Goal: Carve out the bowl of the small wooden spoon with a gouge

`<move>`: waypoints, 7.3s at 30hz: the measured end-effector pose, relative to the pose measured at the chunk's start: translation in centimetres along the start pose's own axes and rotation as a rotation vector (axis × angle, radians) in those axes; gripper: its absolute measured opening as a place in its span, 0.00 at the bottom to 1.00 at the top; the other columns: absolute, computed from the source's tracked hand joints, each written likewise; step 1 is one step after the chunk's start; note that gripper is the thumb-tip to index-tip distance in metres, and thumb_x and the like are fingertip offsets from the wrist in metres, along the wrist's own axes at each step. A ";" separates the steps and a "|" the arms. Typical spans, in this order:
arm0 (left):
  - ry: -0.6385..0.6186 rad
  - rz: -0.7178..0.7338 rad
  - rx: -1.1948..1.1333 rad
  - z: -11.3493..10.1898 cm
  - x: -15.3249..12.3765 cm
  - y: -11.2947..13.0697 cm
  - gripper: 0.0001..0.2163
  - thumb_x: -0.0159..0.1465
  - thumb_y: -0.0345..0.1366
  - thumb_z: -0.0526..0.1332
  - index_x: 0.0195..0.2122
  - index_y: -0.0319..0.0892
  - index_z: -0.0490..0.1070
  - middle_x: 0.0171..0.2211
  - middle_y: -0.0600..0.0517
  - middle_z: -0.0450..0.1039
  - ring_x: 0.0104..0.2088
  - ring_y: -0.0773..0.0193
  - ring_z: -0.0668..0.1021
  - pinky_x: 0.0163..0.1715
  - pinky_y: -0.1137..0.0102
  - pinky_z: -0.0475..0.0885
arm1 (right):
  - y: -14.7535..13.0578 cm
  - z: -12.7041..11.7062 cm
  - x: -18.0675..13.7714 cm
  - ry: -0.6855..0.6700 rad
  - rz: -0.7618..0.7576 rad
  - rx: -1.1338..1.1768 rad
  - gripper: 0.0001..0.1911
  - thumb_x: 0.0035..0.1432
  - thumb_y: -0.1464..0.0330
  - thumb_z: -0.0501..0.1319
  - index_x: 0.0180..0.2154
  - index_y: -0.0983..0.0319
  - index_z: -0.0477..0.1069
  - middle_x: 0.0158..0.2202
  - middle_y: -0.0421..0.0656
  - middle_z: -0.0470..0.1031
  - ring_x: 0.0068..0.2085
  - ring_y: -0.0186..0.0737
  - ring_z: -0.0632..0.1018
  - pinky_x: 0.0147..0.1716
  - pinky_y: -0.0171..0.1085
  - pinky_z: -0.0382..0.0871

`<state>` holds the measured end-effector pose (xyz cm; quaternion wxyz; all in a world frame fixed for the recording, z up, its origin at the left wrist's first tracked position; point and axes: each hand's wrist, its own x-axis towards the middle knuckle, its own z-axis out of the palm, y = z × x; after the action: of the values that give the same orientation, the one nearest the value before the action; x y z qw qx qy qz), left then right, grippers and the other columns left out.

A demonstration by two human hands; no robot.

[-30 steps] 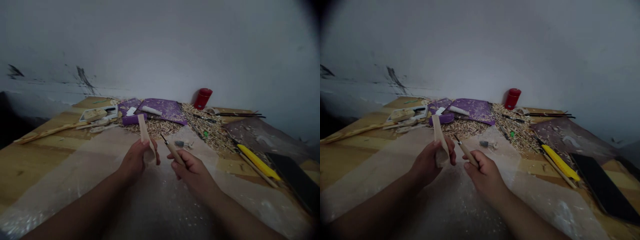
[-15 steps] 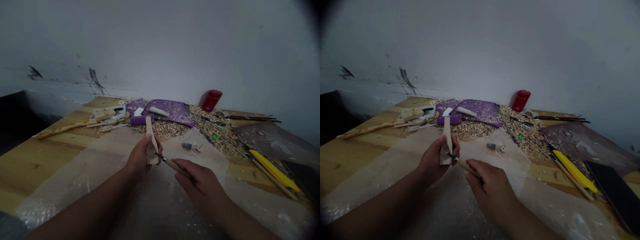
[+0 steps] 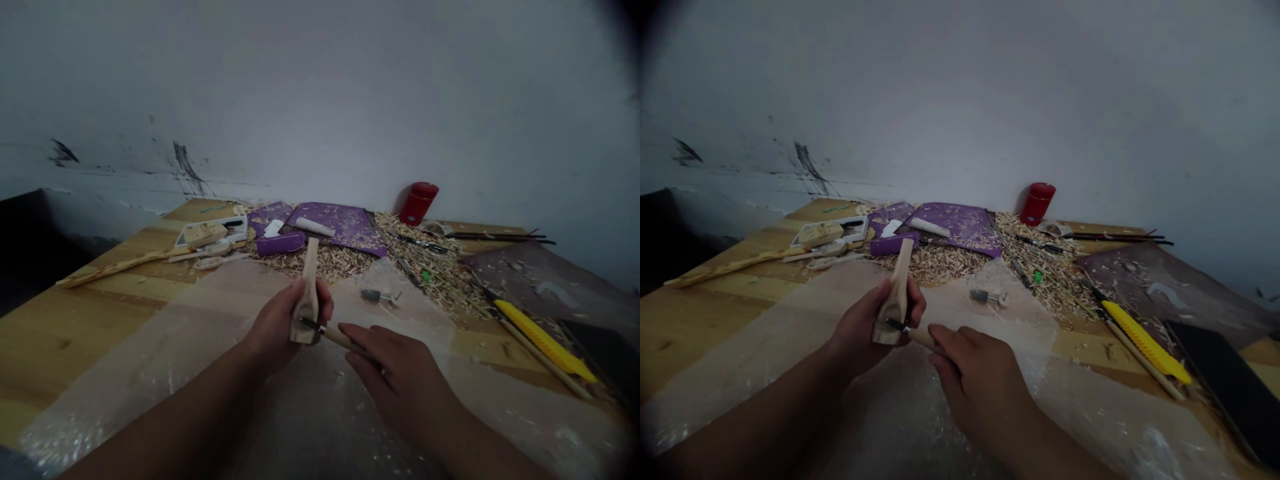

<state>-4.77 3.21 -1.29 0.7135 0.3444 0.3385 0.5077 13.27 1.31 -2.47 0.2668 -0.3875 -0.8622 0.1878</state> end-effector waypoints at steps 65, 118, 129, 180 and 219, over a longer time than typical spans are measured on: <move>-0.364 -0.514 0.416 -1.0 -0.1 -0.2 0.09 0.55 0.37 0.55 0.22 0.38 0.66 0.14 0.56 0.62 0.11 0.74 0.63 0.09 0.78 0.55 | 2.9 -0.3 1.3 0.201 0.131 0.387 0.05 0.56 0.67 0.54 0.37 0.59 0.63 0.39 0.44 0.70 0.38 0.38 0.72 0.34 0.36 0.66; 0.389 -0.004 0.371 2.1 -1.3 -3.0 0.07 0.45 0.32 0.56 0.16 0.42 0.56 0.08 0.61 0.56 0.08 0.75 0.59 0.07 0.79 0.54 | -1.8 1.5 -1.1 0.188 -0.154 -0.243 0.21 0.60 0.73 0.43 0.54 0.64 0.56 0.21 0.39 0.66 0.20 0.35 0.67 0.19 0.33 0.54; 0.242 0.008 0.329 0.5 -0.3 -1.9 0.08 0.42 0.28 0.56 0.13 0.41 0.56 0.06 0.59 0.58 0.08 0.72 0.60 0.08 0.78 0.51 | -1.1 -1.6 -0.4 0.187 -0.010 0.148 0.17 0.59 0.72 0.50 0.50 0.58 0.64 0.31 0.40 0.74 0.31 0.32 0.74 0.32 0.31 0.65; 0.106 0.137 1.047 -1.2 0.4 -1.8 0.12 0.51 0.36 0.57 0.16 0.41 0.54 0.17 0.58 0.54 0.21 0.71 0.59 0.22 0.75 0.56 | -1.2 -1.9 -1.2 0.038 -0.205 -0.385 0.21 0.53 0.75 0.46 0.48 0.61 0.63 0.18 0.39 0.66 0.18 0.37 0.68 0.18 0.35 0.48; 0.042 -0.118 0.387 -1.0 -0.3 -1.5 0.08 0.47 0.32 0.61 0.22 0.42 0.59 0.08 0.63 0.56 0.10 0.75 0.59 0.11 0.78 0.55 | -1.0 -2.3 -0.7 0.007 -0.014 0.058 0.21 0.58 0.73 0.48 0.52 0.54 0.61 0.27 0.39 0.71 0.27 0.34 0.72 0.27 0.33 0.62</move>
<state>-4.94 2.74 -3.07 0.6553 0.4440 0.4639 0.3977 14.46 0.36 -0.37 0.2822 -0.3741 -0.8582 0.2095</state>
